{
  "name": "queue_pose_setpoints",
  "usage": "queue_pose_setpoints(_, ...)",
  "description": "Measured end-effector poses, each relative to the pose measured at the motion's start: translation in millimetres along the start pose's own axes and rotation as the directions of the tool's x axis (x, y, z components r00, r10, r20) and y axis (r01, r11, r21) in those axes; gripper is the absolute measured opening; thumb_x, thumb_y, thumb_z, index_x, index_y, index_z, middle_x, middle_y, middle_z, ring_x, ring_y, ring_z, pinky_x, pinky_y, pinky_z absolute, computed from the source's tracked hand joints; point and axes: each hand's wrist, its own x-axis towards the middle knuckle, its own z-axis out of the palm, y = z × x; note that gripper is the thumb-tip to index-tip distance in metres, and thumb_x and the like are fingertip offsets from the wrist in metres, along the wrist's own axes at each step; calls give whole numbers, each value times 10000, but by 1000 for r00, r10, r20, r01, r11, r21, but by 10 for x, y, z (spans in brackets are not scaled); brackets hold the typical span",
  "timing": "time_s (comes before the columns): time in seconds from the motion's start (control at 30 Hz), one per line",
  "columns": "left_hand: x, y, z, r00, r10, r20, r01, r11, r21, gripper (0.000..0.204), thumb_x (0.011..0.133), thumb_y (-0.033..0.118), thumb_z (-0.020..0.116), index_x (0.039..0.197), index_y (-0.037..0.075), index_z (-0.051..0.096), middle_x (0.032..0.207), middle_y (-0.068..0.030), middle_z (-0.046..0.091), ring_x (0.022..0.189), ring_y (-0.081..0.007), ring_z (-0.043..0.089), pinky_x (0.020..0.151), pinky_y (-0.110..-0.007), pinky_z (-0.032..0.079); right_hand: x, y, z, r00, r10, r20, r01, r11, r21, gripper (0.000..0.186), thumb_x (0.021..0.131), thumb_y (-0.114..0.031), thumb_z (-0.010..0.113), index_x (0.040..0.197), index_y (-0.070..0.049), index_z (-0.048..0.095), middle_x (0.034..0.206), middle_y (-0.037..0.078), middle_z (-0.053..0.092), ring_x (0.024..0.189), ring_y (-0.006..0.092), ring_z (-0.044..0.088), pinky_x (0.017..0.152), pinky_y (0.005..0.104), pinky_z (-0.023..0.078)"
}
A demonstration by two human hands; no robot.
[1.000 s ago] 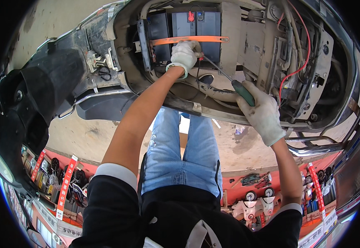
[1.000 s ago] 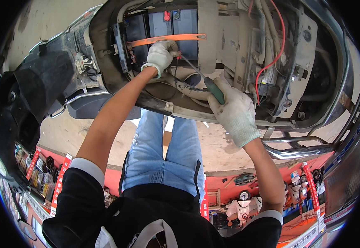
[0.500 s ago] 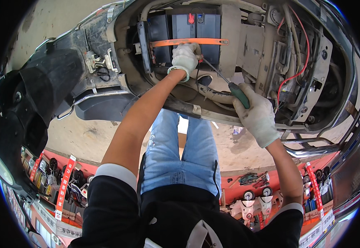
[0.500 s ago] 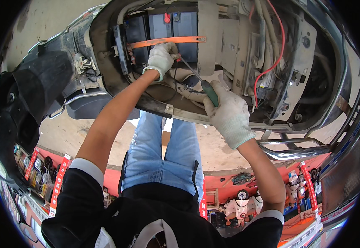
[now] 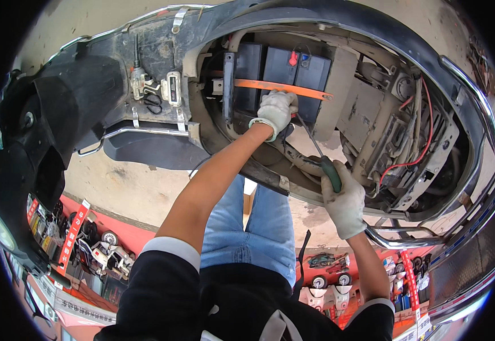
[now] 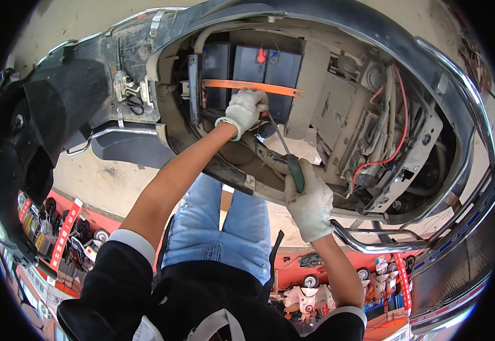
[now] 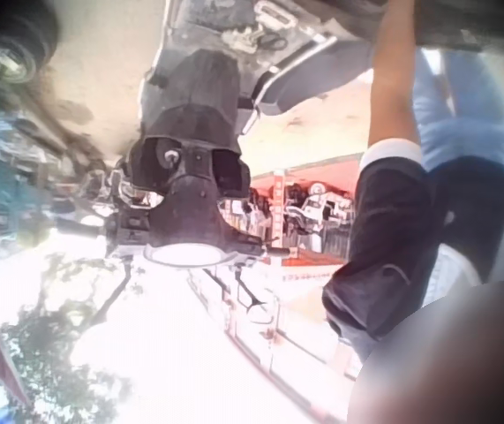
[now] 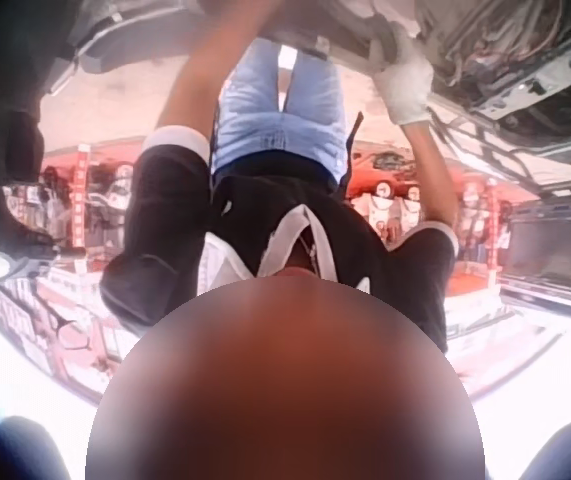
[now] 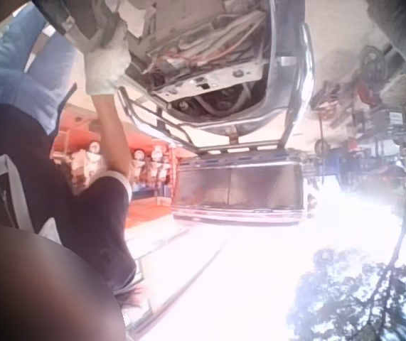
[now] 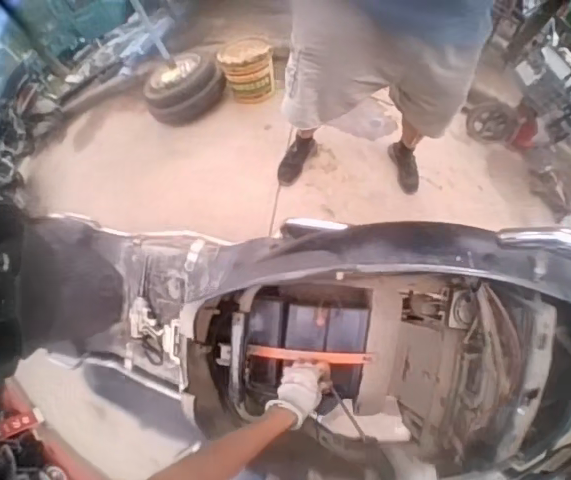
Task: The person uses a screwdriver to loosen and tighten bolts on the terminals of a motorcycle battery located under the seat. The person repeatedly adjusts the battery connections and the securing strap while working in a workshop environment.
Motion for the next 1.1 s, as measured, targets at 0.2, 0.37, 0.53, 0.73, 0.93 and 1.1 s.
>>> queue_pose_setpoints(0.2, -43, 73, 53, 994, -25, -111, 27, 999, 19, 205, 717, 284, 716, 779, 114, 621, 815, -68, 639, 875, -297, 560, 790, -417, 392, -78, 0, 44, 1000, -23, -17, 23, 1000, -7, 373, 820, -177, 630, 1152, -15, 577, 817, 223, 626, 713, 403, 623, 620, 438, 497)
queue_pose_setpoints(0.37, -22, 177, 95, 988, -129, -87, 136, 988, 68, 178, 727, 264, 697, 779, 121, 605, 827, -73, 646, 877, -282, 563, 772, -423, 347, -129, -44, 81, 1000, -3, -23, 3, 1000, -23, 367, 825, -172, 625, 1150, -10, 572, 819, 218, 628, 708, 403, 622, 615, 429, 497)
queue_pose_setpoints(0.53, 0, 155, 99, 988, -134, -82, 143, 982, 123, 204, 737, 273, 700, 812, 107, 610, 848, -89, 651, 883, -287, 577, 774, -433, 365, -191, -170, 179, 995, -29, -98, 23, 997, -70, 383, 819, -189, 645, 1151, -8, 584, 833, 225, 634, 726, 389, 631, 632, 400, 499)
queue_pose_setpoints(0.73, -310, 611, -668, 988, -148, -48, 132, 962, -239, 384, 834, 364, 641, 992, 16, 611, 996, -185, 647, 956, -359, 606, 841, -431, 480, -499, -171, -152, 966, 196, -171, -107, 898, 426, 471, 867, -241, 675, 1171, 97, 551, 943, 100, 661, 768, 151, 587, 709, 267, 483)
queue_pose_setpoints(0.93, -1749, 831, -1488, 992, -41, -118, -90, 425, -901, 478, 915, 385, 545, 1178, -11, 498, 954, -185, 633, 934, -307, 633, 818, -389, 498, -642, -1345, 255, 992, -57, -108, 107, 835, 540, 536, 853, -221, 695, 1268, 53, 496, 968, 108, 636, 819, 147, 594, 698, 273, 484)
queue_pose_setpoints(1.1, -1843, -201, -2181, 871, -492, -2, 117, 211, -970, 232, 956, 210, 486, 1053, 1, 512, 780, -68, 584, 654, -158, 601, 572, -298, 532, -464, -1961, 709, 986, -135, 101, 61, 845, 531, 491, 848, -217, 693, 1245, 20, 526, 973, 149, 648, 831, 193, 649, 736, 292, 512)
